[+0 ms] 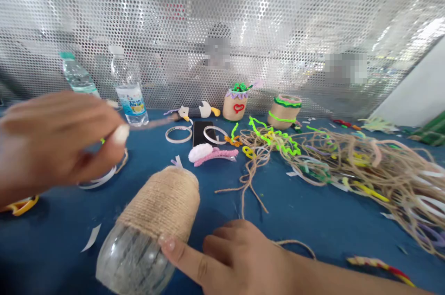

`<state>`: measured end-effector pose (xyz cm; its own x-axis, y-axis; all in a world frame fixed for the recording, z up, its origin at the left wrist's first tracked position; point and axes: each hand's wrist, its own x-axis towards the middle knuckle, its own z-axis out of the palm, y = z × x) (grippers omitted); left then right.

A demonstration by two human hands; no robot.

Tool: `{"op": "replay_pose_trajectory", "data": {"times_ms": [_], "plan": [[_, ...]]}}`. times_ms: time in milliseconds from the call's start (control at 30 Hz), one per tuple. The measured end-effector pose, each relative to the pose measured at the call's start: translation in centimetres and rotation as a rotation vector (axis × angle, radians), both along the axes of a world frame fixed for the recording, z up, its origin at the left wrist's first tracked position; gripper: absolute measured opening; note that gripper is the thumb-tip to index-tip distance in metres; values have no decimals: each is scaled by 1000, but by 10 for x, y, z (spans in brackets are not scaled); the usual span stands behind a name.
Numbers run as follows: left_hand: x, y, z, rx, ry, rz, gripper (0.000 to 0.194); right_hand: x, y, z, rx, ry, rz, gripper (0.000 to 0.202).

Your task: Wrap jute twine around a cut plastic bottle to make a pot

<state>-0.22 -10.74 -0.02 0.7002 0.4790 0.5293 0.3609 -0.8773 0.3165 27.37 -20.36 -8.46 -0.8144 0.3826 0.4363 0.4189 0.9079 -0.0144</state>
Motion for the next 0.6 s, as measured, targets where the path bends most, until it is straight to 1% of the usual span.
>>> {"op": "replay_pose_trajectory", "data": {"times_ms": [33, 67, 100, 133, 167, 200, 233, 300, 333, 367, 400, 433, 500, 533, 600], "plan": [[-3, 5, 7, 162, 61, 170, 30, 0, 0, 0, 3, -4, 3, 45], [-5, 7, 11, 269, 119, 306, 38, 0, -1, 1, 7, -7, 4, 46], [-5, 6, 13, 365, 141, 406, 45, 0, -1, 1, 13, -12, 2, 47], [-4, 2, 11, 409, 186, 457, 48, -1, -1, 1, 19, -19, -4, 48], [-2, -4, 9, 396, 272, 481, 48, -1, -2, 1, 23, -28, -11, 49], [1, -10, 6, 429, 305, 415, 48, -2, -2, 2, 26, -34, -20, 50], [4, -16, 3, 403, 380, 332, 45, -2, -2, 2, 28, -37, -26, 50], [8, -25, 1, 313, 504, -1, 43, -2, -2, 2, 32, -30, -29, 49], [9, -27, 1, 242, 554, -152, 50, -2, -2, 2, 35, -23, -26, 47], [9, -28, 2, 174, 582, -262, 61, -2, -2, 2, 38, -19, -24, 46], [9, -27, 4, 109, 599, -304, 77, -2, -2, 2, 37, -20, -21, 44], [10, -26, 6, 52, 606, -299, 93, -2, -1, 2, 36, -23, -21, 42], [13, -22, 10, -65, 623, -219, 118, -2, 0, 1, 36, -28, -29, 40], [16, -19, 13, -139, 656, -185, 125, -2, 0, 1, 37, -32, -37, 41], [24, -13, 17, -298, 726, -161, 133, -3, 1, 0, 38, -40, -55, 41]]}}
